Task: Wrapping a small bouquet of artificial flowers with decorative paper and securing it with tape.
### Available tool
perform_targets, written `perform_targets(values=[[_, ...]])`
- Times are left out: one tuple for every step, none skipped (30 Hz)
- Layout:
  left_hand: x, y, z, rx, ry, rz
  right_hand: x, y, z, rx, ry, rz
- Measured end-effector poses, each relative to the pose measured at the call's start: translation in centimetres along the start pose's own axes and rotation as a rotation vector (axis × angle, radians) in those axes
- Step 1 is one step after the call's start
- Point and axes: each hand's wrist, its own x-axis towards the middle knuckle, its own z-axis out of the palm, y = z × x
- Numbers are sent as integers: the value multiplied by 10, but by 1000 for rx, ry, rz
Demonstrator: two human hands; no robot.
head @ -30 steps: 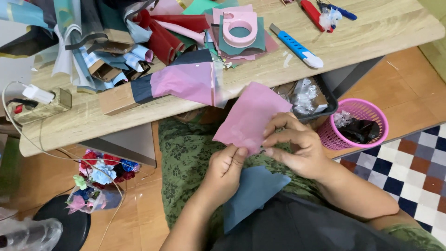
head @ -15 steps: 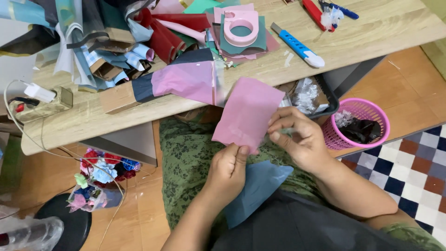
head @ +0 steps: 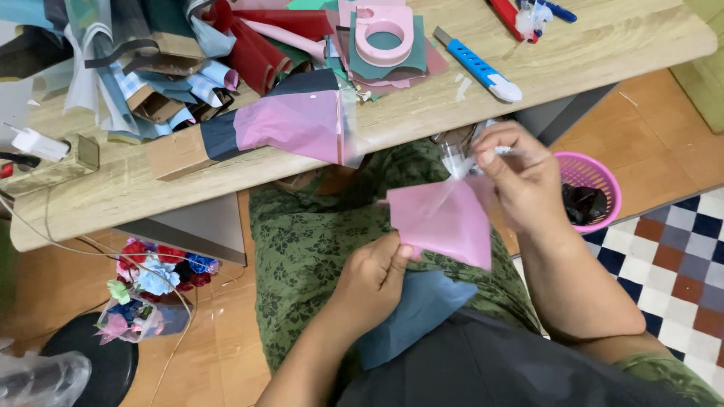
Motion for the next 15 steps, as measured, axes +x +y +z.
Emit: perform_targets(values=[[-3, -4, -2, -2, 0, 1, 5, -2, -4, -2, -1, -1], [-6, -7, -3, 12, -121, -39, 9, -4, -8, -29, -41, 75], [-8, -11, -5, 26, -243, -72, 15, -6, -12, -58, -79, 145], [-7, -11, -6, 25, -242, -64, 17, -1, -13, -63, -78, 139], [-7, -10, -6, 46, -279, -117, 17, 3, -15, -50, -88, 213], [-6, -10, -6, 68, -317, -170, 18, 7, -17, -37, -97, 287], [-6, -10, -6, 66, -318, -166, 20, 7, -17, -41, -95, 285], [-6, -11, -6, 46, -338, -174, 21, 7, -17, -3, -110, 263], [-6, -11, -6, 25, -359, -186, 23, 7, -16, 37, -125, 243], [-6, -8, -9, 22, -361, -184, 29, 10, -18, 33, -123, 244], [-5, -6, -12, 3, -428, -203, 37, 13, -21, 15, -57, 225], [-4, -3, -15, -15, -494, -222, 45, 16, -25, -4, 8, 206], [-7, -7, -16, -14, -498, -207, 62, 27, -35, -12, 15, 195], [-10, -12, -17, -25, -502, -180, 79, 38, -47, -23, 136, 214], [-17, -17, -16, -42, -511, -162, 90, 50, -58, -32, 259, 243]])
